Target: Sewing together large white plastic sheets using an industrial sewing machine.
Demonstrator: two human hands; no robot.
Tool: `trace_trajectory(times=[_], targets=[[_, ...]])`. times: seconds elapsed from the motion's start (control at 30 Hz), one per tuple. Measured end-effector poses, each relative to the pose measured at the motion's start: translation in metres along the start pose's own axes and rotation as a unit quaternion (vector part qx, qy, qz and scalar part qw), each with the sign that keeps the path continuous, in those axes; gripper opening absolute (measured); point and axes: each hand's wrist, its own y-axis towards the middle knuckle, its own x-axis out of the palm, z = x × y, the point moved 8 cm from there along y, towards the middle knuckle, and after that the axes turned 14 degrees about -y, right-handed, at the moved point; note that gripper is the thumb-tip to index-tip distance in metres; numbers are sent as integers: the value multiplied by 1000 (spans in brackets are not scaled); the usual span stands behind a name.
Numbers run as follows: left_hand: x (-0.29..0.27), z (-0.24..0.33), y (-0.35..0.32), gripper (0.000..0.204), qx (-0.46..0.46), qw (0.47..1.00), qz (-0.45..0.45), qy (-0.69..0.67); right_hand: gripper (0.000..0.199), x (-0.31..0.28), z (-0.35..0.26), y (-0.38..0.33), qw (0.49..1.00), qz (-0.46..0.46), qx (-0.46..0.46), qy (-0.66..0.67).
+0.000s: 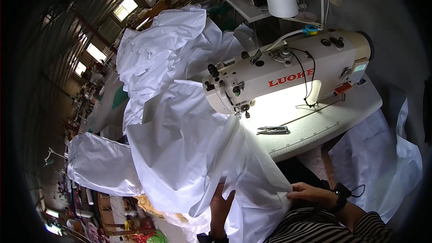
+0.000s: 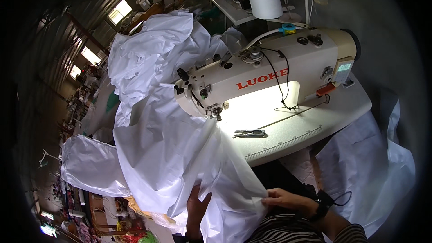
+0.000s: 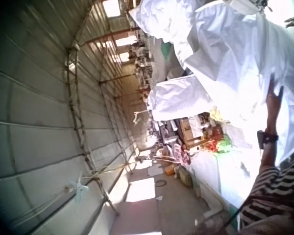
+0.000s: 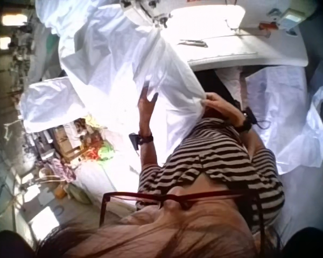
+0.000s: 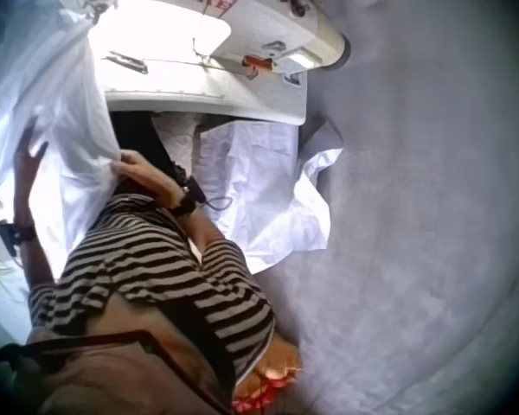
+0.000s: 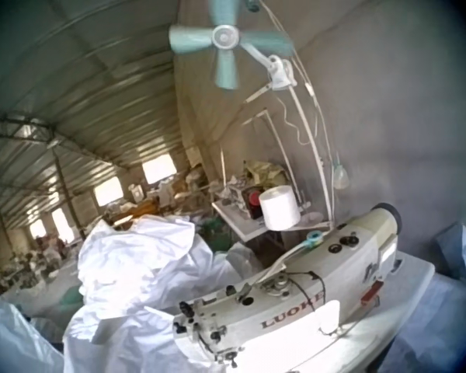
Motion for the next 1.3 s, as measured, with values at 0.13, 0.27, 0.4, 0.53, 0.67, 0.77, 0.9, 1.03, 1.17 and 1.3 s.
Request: trace_trajectory(times=[0.13, 0.27, 0.4, 0.53, 0.67, 0.77, 0.9, 1.03, 1.17, 1.3], targets=[[1, -15, -9, 30, 8, 1000, 10, -15, 22, -47, -47, -47, 733, 378, -144, -547], [-3, -12, -17, 23, 21, 997, 76, -3, 24, 11, -91, -31, 808, 305, -324, -386], [-13, -1, -21, 16, 5, 997, 78, -11, 32, 47, -118, 50, 883, 228, -241, -333], [-30, 23, -31, 10, 51, 996, 75, 4, 26, 69, -96, 92, 980, 44, -177, -77], [-35, 27, -49, 11, 3, 996, 81, -45, 15, 78, -101, 22, 840, 170, -403, -321], [-4, 7, -68, 13, -170, 967, -5, -192, 14, 110, -82, 10, 907, 2, -305, -290], [17, 5, -78, 15, -191, 940, -43, -279, 19, 128, -97, -11, 873, -4, -350, -339], [-15, 14, -72, 13, -75, 992, 60, -79, 31, 103, -60, -6, 870, -38, -206, -446], [-33, 19, -68, 10, -65, 993, 91, -22, 41, 71, -32, 38, 945, 76, -141, -284], [-40, 27, -63, 9, -63, 993, 97, -6, 37, 79, -12, 107, 984, 72, -62, -154]])
